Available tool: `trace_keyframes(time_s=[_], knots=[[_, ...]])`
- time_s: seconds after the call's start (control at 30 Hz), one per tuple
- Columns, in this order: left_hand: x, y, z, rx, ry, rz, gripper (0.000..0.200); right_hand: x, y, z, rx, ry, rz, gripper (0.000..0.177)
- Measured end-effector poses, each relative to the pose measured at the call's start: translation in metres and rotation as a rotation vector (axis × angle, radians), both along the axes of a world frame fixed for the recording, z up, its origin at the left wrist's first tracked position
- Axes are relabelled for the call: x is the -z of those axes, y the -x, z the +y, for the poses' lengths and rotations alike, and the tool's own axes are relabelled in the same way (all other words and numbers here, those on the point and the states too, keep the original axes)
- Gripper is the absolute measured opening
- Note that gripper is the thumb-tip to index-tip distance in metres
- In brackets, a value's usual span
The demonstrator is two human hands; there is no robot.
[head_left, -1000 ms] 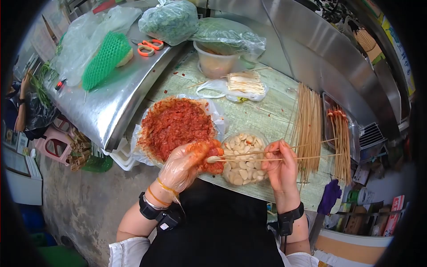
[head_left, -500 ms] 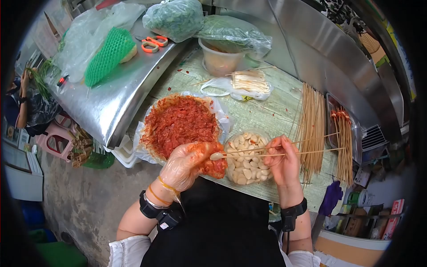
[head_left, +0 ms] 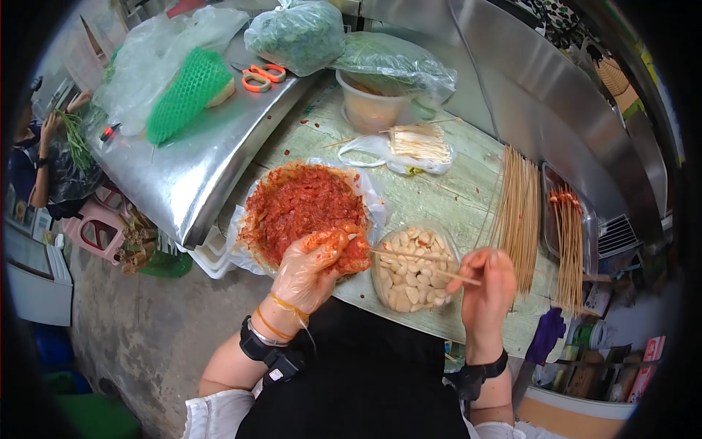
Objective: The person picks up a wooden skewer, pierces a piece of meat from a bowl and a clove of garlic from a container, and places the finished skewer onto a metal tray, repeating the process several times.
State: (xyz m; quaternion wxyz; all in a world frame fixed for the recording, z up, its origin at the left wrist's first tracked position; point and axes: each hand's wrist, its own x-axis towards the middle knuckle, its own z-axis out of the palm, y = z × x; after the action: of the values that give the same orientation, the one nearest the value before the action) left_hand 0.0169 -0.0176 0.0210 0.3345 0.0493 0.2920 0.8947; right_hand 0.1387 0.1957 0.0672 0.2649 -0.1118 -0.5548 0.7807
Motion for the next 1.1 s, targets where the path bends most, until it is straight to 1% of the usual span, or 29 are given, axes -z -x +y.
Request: trace_keyframes(time_s=[0.07,0.1,0.17,0.2,0.27,0.4,0.47,0.5,0.57,0.7,0.77,0.8,0.87,0.93,1.0,1.07,1.1], knots=[[-0.002,0.001,0.005,-0.016,-0.002,-0.022,0.036,-0.003,-0.006,-0.013,-0.002,-0.202,0.072,0.028],[-0.003,0.0,0.007,-0.045,-0.028,-0.032,0.035,-0.003,-0.006,-0.016,0.0,-0.204,0.076,0.028],[-0.002,-0.001,0.01,-0.071,-0.054,-0.042,0.034,-0.001,-0.007,-0.019,-0.022,-0.48,0.112,0.027],[0.0,-0.001,0.011,-0.078,-0.08,-0.066,0.033,0.0,-0.008,-0.019,-0.02,-0.481,0.113,0.027],[0.002,-0.001,0.013,-0.089,-0.109,-0.085,0.032,0.002,-0.006,-0.02,-0.049,-0.573,0.127,0.027],[0.0,-0.004,0.017,-0.113,-0.121,-0.131,0.03,0.002,-0.002,-0.027,-0.032,-0.586,0.139,0.026],[0.0,-0.003,0.019,-0.102,-0.125,-0.138,0.03,0.001,0.001,-0.027,-0.03,-0.84,0.144,0.029],[0.002,-0.003,0.019,-0.097,-0.13,-0.123,0.031,-0.002,0.002,-0.028,-0.028,-0.841,0.145,0.029],[0.005,-0.003,0.019,-0.093,-0.135,-0.108,0.033,-0.008,0.003,-0.03,0.004,-0.945,0.17,0.027],[0.007,-0.005,0.022,-0.133,-0.124,-0.137,0.031,-0.005,0.003,-0.031,-0.01,-1.048,0.204,0.026],[0.006,-0.005,0.023,-0.15,-0.128,-0.144,0.031,-0.002,0.002,-0.032,-0.053,-1.006,0.216,0.013],[0.006,-0.005,0.023,-0.151,-0.142,-0.131,0.031,-0.002,0.004,-0.032,-0.053,-1.006,0.216,0.013],[0.005,-0.005,0.024,-0.153,-0.155,-0.119,0.031,-0.004,0.008,-0.033,-0.072,-1.06,0.297,0.01],[0.003,-0.005,0.024,-0.159,-0.168,-0.075,0.032,-0.007,0.01,-0.033,-0.095,-1.105,0.302,0.008],[0.003,-0.005,0.023,-0.154,-0.166,-0.062,0.033,-0.011,0.013,-0.034,-0.119,-1.151,0.308,0.007],[0.005,-0.004,0.023,-0.15,-0.162,-0.051,0.035,-0.015,0.016,-0.037,-0.112,-1.2,0.304,0.013],[0.007,-0.004,0.024,-0.186,-0.133,-0.052,0.034,-0.015,0.018,-0.04,-0.112,-1.202,0.304,0.013]])
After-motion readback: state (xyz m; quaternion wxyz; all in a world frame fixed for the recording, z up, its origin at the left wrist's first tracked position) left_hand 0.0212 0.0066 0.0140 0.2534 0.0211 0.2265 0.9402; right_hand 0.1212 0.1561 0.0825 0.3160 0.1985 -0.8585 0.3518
